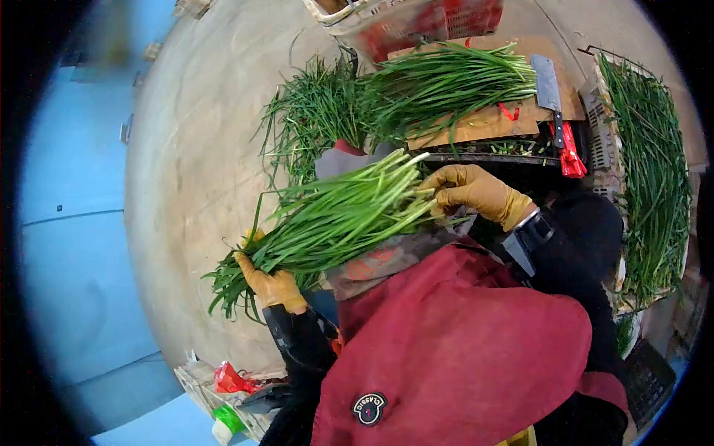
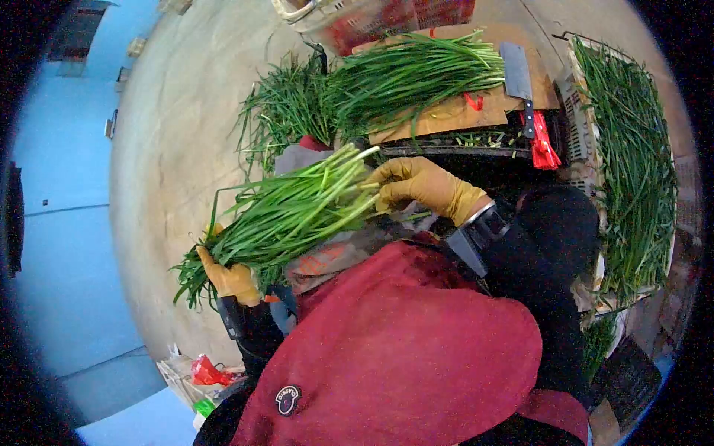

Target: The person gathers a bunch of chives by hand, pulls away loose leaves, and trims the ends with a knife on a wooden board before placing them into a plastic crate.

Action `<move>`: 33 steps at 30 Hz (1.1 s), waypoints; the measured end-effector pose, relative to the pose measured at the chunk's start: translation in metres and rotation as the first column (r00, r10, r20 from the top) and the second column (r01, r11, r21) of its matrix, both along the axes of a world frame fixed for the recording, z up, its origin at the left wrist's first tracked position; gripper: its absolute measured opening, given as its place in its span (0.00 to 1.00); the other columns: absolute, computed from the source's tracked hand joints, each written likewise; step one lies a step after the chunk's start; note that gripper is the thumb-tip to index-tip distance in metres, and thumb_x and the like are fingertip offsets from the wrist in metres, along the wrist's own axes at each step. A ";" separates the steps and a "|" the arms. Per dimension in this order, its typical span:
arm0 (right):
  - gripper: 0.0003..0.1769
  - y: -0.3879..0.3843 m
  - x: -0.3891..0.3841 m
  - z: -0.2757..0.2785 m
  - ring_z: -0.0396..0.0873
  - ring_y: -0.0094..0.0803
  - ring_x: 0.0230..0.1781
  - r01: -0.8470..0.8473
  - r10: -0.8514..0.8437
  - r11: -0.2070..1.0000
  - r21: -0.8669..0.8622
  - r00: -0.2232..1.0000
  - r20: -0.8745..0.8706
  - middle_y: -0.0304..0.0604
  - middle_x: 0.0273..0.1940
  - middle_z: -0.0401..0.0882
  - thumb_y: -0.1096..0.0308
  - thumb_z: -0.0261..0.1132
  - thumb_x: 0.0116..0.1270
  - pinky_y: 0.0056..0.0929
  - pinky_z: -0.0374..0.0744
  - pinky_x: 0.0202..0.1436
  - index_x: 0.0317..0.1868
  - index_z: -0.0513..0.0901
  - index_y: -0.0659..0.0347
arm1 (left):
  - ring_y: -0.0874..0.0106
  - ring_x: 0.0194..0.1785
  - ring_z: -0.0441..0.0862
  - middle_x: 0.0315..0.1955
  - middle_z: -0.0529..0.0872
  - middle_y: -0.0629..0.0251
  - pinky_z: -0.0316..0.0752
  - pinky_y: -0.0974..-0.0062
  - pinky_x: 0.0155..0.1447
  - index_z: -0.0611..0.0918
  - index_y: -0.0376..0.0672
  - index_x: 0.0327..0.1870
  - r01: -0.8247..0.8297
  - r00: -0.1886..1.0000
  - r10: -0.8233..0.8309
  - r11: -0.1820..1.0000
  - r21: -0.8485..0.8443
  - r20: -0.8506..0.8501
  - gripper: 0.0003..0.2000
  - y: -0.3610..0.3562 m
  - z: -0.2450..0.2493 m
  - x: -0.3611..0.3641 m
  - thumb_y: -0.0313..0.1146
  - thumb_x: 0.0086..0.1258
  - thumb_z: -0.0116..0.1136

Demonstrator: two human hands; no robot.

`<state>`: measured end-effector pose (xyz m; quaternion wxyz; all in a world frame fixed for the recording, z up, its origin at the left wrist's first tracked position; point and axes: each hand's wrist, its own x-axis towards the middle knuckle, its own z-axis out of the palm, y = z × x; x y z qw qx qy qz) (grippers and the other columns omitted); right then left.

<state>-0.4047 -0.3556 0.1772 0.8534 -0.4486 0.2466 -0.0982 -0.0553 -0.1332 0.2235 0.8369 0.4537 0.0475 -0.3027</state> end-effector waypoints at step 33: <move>0.18 0.031 0.067 0.018 0.83 0.50 0.36 -0.358 -0.211 0.200 -0.912 0.893 -0.397 0.52 0.33 0.84 0.52 0.62 0.59 0.46 0.80 0.41 0.32 0.85 0.60 | 0.60 0.54 0.81 0.50 0.85 0.57 0.75 0.52 0.61 0.83 0.41 0.49 0.098 0.994 -0.098 0.995 0.004 -0.054 0.18 -0.004 0.007 -0.016 0.47 0.68 0.60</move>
